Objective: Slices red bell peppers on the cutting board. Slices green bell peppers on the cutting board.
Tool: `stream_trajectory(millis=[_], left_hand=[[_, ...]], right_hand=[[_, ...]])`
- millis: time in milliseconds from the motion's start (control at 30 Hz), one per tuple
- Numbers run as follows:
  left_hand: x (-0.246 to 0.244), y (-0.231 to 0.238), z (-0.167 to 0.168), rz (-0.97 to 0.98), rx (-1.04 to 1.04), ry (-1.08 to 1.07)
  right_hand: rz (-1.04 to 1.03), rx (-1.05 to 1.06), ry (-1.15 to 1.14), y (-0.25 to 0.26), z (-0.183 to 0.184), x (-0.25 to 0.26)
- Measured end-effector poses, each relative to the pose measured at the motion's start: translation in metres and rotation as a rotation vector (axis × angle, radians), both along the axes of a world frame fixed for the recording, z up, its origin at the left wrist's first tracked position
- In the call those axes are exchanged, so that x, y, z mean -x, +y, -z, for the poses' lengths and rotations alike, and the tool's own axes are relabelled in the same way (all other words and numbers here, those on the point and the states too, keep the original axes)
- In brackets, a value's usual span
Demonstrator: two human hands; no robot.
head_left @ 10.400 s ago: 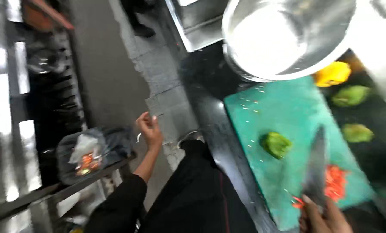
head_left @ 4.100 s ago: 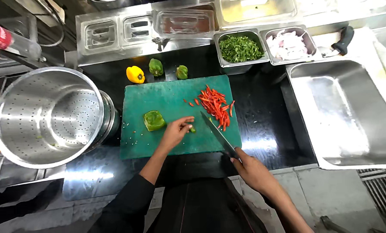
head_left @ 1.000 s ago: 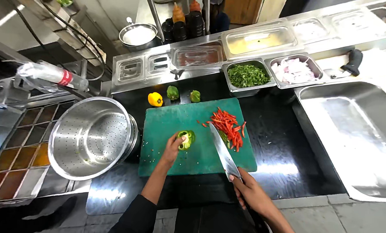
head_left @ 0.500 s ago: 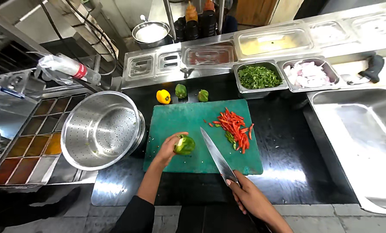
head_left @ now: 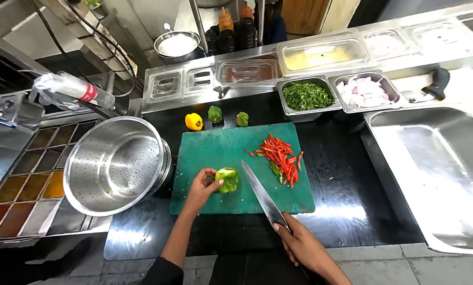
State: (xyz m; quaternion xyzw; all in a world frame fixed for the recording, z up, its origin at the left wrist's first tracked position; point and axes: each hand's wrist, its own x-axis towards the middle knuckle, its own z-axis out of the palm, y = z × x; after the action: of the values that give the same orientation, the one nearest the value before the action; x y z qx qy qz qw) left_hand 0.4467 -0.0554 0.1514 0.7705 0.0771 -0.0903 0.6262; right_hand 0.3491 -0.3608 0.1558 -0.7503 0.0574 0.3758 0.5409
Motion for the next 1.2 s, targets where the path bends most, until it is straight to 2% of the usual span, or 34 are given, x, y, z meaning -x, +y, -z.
stream_trajectory(millis=[67,133,233,333,433,500,567,633,733,800,900,1000,1133,1200], left_hand=[[0.008,0.000,-0.001,0.089,-0.029,-0.022],[0.015,0.000,0.002,0.153,-0.143,-0.096],[0.016,0.001,0.011,0.122,-0.393,-0.241],[0.011,0.007,0.013,0.086,-0.479,-0.224],[0.013,-0.001,0.005,0.140,-0.642,-0.175],[0.013,-0.009,0.006,0.208,-0.833,-0.267],[0.012,-0.011,0.007,0.237,-0.893,-0.343],[0.009,-0.012,0.003,0.195,-0.759,-0.299],[0.005,-0.018,-0.002,0.114,-0.371,-0.183],[0.004,-0.024,0.003,0.071,-0.232,-0.152],[0.008,-0.025,0.023,0.050,-0.181,-0.169],[0.011,-0.023,0.029,0.027,-0.108,-0.182],[0.009,-0.019,0.029,-0.078,-0.245,-0.169],[0.007,-0.021,0.026,-0.130,-0.206,-0.161]], right_hand=[[-0.003,0.004,0.002,-0.001,0.000,-0.001],[-0.009,0.012,0.006,-0.001,0.001,-0.002],[-0.027,0.026,-0.003,0.001,0.005,-0.003],[-0.053,0.041,-0.018,0.005,0.007,-0.005],[-0.057,0.054,-0.018,0.007,0.006,-0.006],[-0.055,0.050,-0.023,0.007,0.007,-0.007],[-0.054,0.050,-0.032,0.008,0.008,-0.008],[-0.051,0.051,-0.028,0.008,0.007,-0.008],[-0.014,0.027,-0.037,0.005,0.002,-0.008],[0.016,-0.012,-0.047,0.004,-0.001,-0.008],[0.025,-0.020,-0.053,0.003,-0.007,-0.009],[0.022,-0.013,-0.052,0.002,-0.008,-0.008],[0.009,-0.010,-0.041,0.003,-0.004,-0.008],[0.001,-0.014,-0.045,0.004,-0.002,-0.008]])
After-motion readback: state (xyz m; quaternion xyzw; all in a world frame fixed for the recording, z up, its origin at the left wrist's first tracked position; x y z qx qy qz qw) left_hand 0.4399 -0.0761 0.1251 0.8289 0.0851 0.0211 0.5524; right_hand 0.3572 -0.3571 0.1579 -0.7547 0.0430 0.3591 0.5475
